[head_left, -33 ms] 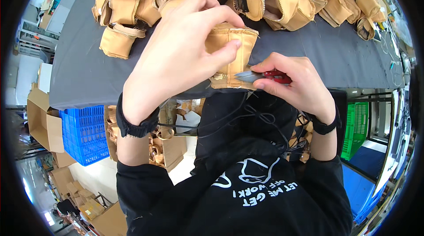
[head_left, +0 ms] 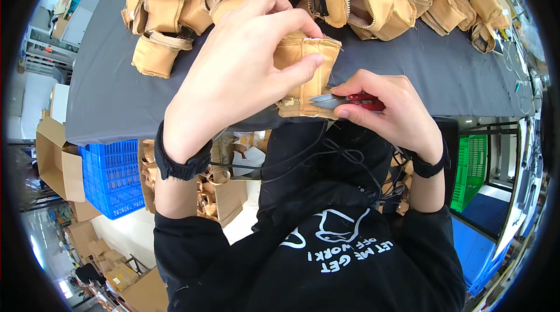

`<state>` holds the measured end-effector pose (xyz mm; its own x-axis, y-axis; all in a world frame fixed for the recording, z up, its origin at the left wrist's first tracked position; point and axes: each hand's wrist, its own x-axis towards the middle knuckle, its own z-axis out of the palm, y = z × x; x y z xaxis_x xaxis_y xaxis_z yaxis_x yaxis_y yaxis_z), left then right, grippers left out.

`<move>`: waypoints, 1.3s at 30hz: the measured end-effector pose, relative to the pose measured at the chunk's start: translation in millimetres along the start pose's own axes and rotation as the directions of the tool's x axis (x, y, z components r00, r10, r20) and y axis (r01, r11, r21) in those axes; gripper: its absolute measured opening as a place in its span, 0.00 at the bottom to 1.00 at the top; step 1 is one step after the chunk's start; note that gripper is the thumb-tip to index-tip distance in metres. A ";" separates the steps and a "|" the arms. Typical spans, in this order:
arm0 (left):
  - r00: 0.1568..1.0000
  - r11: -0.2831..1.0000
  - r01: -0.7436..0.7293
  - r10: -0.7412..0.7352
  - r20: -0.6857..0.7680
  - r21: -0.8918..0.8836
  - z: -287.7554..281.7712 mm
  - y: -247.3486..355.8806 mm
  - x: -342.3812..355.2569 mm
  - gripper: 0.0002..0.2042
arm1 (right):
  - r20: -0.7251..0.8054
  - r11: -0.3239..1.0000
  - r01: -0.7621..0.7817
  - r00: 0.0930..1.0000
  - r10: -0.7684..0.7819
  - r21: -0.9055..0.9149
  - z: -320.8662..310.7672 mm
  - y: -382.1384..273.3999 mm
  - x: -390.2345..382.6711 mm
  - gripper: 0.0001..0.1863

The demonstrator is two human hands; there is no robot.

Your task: Sorting small leather pouches and trimming excess threads using scissors.

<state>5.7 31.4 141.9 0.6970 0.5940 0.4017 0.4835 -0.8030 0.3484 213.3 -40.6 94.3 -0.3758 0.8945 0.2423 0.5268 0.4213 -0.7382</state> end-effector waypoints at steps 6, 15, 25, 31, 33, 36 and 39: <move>0.981 0.983 0.163 -0.151 0.125 -0.089 1.3 4.2 3.6 0.09 | 0.029 0.979 -0.087 0.996 0.083 0.186 -9.3 3.6 -7.7 0.12; 0.956 0.998 -0.050 0.034 -0.291 -0.050 27.4 -7.0 -2.4 0.05 | -0.209 0.937 -0.099 0.962 0.177 0.336 -2.7 6.3 -3.7 0.13; 0.923 0.992 -0.045 -0.003 -0.384 -0.116 23.0 -4.9 -12.8 0.08 | -0.357 0.961 0.006 0.929 0.096 0.275 8.6 7.3 1.3 0.16; 0.850 0.977 0.210 -0.163 -0.501 0.039 16.8 10.0 -27.8 0.12 | -0.239 0.980 -0.134 0.957 0.167 0.148 12.2 -18.1 25.3 0.21; 0.788 0.943 0.308 -0.327 -0.522 -0.126 22.0 8.9 -33.6 0.12 | -0.128 0.984 -0.011 0.991 0.034 0.176 19.7 -16.3 33.1 0.18; 0.659 0.878 0.375 -0.479 -0.580 -0.299 27.7 0.6 -47.3 0.10 | -0.253 0.977 0.128 0.964 -0.081 0.173 40.8 -7.4 35.5 0.13; 0.561 0.860 0.384 -0.506 -0.655 -0.336 29.1 12.8 -66.0 0.11 | -0.331 0.982 0.042 0.943 0.021 0.183 43.7 -10.7 30.3 0.11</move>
<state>-18.6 -19.5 95.2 -0.2006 0.7714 0.6039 0.5057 -0.4464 0.7382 162.9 -24.5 82.1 -0.0907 0.9022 0.4216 0.3620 0.4242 -0.8300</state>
